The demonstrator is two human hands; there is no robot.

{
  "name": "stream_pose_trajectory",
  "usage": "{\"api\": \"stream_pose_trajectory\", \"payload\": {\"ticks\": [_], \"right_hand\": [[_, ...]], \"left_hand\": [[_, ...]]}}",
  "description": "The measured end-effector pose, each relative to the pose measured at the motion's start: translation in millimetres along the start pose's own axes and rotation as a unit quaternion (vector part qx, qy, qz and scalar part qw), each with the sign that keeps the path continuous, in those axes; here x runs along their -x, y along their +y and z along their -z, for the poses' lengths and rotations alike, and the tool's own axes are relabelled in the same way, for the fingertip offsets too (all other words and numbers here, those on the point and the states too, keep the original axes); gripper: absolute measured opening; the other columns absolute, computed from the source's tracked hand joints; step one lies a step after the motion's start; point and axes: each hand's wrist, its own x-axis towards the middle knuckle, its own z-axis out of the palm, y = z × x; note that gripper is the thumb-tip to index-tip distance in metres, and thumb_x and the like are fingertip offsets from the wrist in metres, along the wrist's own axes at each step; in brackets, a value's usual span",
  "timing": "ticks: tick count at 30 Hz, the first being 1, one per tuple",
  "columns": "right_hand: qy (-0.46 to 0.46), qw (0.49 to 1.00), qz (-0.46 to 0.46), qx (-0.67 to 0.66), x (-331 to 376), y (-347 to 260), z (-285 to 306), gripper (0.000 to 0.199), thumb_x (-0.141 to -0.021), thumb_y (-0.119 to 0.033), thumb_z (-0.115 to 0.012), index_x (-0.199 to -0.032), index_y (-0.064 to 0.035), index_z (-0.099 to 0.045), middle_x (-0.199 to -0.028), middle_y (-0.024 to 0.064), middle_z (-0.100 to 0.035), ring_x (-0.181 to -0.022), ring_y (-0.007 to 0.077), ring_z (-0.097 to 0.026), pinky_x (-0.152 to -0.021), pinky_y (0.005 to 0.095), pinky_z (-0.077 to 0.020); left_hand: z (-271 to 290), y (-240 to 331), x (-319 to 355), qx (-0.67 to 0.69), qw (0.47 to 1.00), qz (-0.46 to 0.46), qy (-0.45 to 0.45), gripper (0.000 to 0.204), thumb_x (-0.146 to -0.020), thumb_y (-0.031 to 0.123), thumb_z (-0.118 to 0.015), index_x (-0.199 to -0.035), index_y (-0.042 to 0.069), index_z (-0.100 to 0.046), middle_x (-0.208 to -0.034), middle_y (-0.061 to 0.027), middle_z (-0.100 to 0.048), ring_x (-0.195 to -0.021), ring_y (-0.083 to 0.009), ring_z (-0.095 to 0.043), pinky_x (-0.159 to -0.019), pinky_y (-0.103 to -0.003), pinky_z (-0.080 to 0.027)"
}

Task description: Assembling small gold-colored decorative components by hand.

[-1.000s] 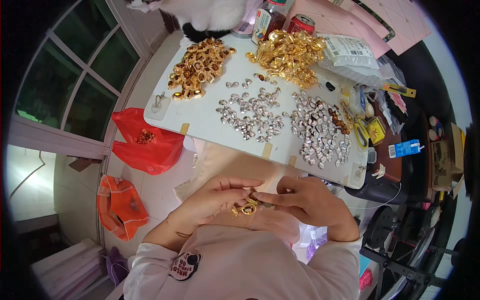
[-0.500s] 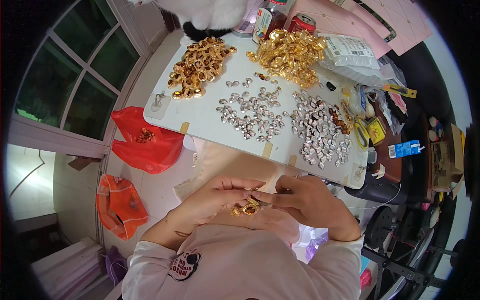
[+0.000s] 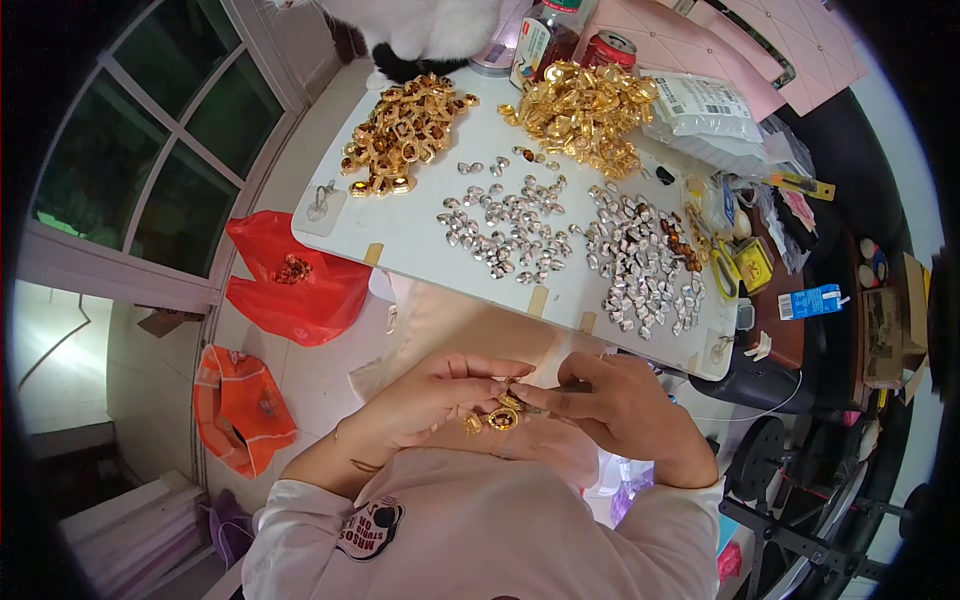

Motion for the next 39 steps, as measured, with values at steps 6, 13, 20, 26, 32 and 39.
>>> {"api": "stream_pose_trajectory", "payload": {"ticks": [6, 13, 20, 26, 32, 39], "right_hand": [[-0.010, 1.000, 0.013, -0.002, -1.5, -1.6, 1.6, 0.052, -0.069, -0.014, -0.060, -0.119, -0.0276, -0.053, -0.073, 0.0025, -0.046, -0.058, 0.0182, -0.053, -0.048, 0.0299, -0.0420], [-0.029, 0.999, 0.006, -0.014, 0.0, -1.7, -3.6, 0.053, -0.070, -0.013, -0.059, -0.120, -0.0276, -0.051, -0.074, 0.0031, -0.046, -0.059, 0.0190, -0.053, -0.049, 0.0301, -0.0425], [-0.132, 0.991, -0.012, -0.037, -0.6, 0.1, 7.3, 0.050, -0.075, -0.017, -0.056, -0.123, -0.0281, -0.048, -0.080, 0.0044, -0.046, -0.059, 0.0207, -0.051, -0.052, 0.0318, -0.0427], [-0.174, 0.979, -0.024, -0.103, -4.2, 5.6, 12.6, 0.044, -0.083, -0.016, -0.049, -0.125, -0.0296, -0.046, -0.083, 0.0055, -0.047, -0.066, 0.0223, -0.053, -0.057, 0.0328, -0.0432], [-0.128, 0.971, 0.011, -0.202, -9.0, 16.7, 10.0, 0.042, -0.083, -0.014, -0.051, -0.123, -0.0231, -0.048, -0.086, 0.0075, -0.052, -0.071, 0.0240, -0.055, -0.058, 0.0344, -0.0426], [0.030, 0.947, -0.075, -0.310, -0.4, 9.1, 6.9, 0.025, -0.080, -0.007, -0.056, -0.105, -0.0056, -0.055, -0.072, 0.0097, -0.055, -0.061, 0.0290, -0.053, -0.054, 0.0339, -0.0413]], "left_hand": [[3.1, -4.0, 0.9, -0.017, 1.000, 0.013, -0.007, 0.037, -0.085, 0.006, -0.048, -0.122, 0.000, -0.048, -0.100, -0.0042, -0.060, -0.080, -0.0062, -0.055, -0.067, -0.020, -0.045], [0.3, -4.2, 0.5, -0.018, 1.000, 0.016, 0.007, 0.038, -0.083, 0.006, -0.048, -0.121, 0.000, -0.049, -0.092, -0.0042, -0.061, -0.076, -0.0070, -0.056, -0.064, -0.020, -0.044], [3.4, -6.9, 1.3, -0.024, 0.998, -0.033, -0.038, 0.040, -0.081, 0.008, -0.052, -0.119, -0.002, -0.049, -0.088, -0.0072, -0.063, -0.077, -0.0086, -0.057, -0.063, -0.019, -0.044], [-7.4, -3.4, -2.8, 0.004, 1.000, 0.017, -0.022, 0.039, -0.083, 0.009, -0.057, -0.119, -0.003, -0.048, -0.101, -0.0118, -0.062, -0.087, -0.0098, -0.058, -0.071, -0.020, -0.046], [-5.1, -3.6, -3.5, -0.010, 1.000, -0.018, -0.021, 0.039, -0.084, 0.010, -0.057, -0.121, -0.002, -0.048, -0.100, -0.0094, -0.062, -0.085, -0.0107, -0.060, -0.074, -0.021, -0.047], [-6.0, 2.7, -1.1, -0.006, 1.000, -0.030, 0.005, 0.038, -0.085, 0.009, -0.055, -0.121, -0.001, -0.048, -0.092, -0.0061, -0.062, -0.082, -0.0117, -0.061, -0.075, -0.023, -0.048]]}}
